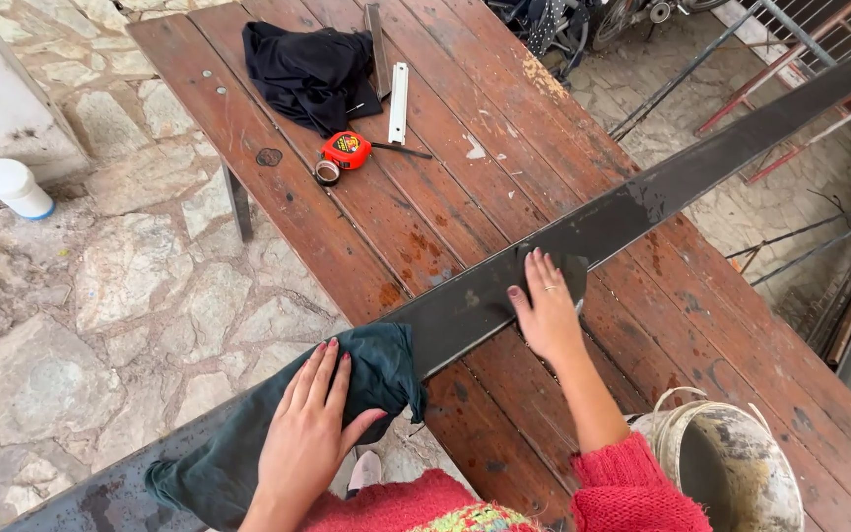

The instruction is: Sanding a long metal beam with a sanding block and wiping it clean with a cloth on a wooden workbench.

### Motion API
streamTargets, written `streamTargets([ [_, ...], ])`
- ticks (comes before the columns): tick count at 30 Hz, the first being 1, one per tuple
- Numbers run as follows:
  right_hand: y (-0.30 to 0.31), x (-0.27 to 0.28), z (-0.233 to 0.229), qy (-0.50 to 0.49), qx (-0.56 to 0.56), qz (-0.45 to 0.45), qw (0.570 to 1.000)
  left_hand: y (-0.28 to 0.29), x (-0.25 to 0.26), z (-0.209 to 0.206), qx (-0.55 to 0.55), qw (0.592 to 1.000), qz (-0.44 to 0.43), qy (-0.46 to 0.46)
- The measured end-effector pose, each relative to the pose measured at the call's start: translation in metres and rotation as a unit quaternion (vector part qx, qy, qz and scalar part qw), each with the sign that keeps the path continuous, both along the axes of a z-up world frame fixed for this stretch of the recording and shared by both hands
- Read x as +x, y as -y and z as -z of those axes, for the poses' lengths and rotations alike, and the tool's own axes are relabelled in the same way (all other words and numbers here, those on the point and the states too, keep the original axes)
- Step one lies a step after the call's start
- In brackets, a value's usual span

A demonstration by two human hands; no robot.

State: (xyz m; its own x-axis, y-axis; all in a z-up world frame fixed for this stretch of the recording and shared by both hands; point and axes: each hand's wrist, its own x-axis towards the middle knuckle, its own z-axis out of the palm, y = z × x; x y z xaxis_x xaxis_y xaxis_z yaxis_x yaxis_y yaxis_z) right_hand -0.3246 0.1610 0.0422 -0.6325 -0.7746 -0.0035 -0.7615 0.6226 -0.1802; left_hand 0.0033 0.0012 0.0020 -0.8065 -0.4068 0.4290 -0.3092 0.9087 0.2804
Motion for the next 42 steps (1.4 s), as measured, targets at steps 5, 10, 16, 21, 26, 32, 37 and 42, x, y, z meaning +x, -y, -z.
streamTargets([
  [5,0.008,0.087,-0.010,0.056,0.051,-0.266,0.961,0.002,-0.002,0.002,-0.006,1.000,-0.006,0.014],
  [10,0.018,0.021,0.003,-0.015,0.012,-0.102,0.995,0.003,-0.001,0.000,-0.016,0.999,-0.005,0.040],
  [16,0.004,0.029,-0.002,0.009,-0.001,-0.165,0.986,0.002,0.000,0.001,-0.011,0.999,-0.002,0.038],
  [21,-0.004,0.022,0.012,-0.017,0.027,0.039,0.999,0.000,0.003,0.002,-0.016,1.000,-0.005,0.026],
  [26,-0.022,0.084,0.009,-0.057,0.022,-0.237,0.970,0.001,0.000,0.004,-0.023,1.000,-0.005,0.019],
  [32,-0.023,0.017,0.015,-0.050,-0.021,-0.002,0.999,0.002,0.001,0.002,-0.030,0.999,-0.009,0.030],
  [37,-0.006,0.082,0.010,-0.014,-0.004,-0.207,0.978,0.003,-0.001,0.004,-0.032,0.999,-0.009,0.016],
  [42,0.004,-0.004,0.012,0.050,-0.031,0.043,0.997,0.000,0.001,0.005,-0.026,0.999,-0.008,0.043],
])
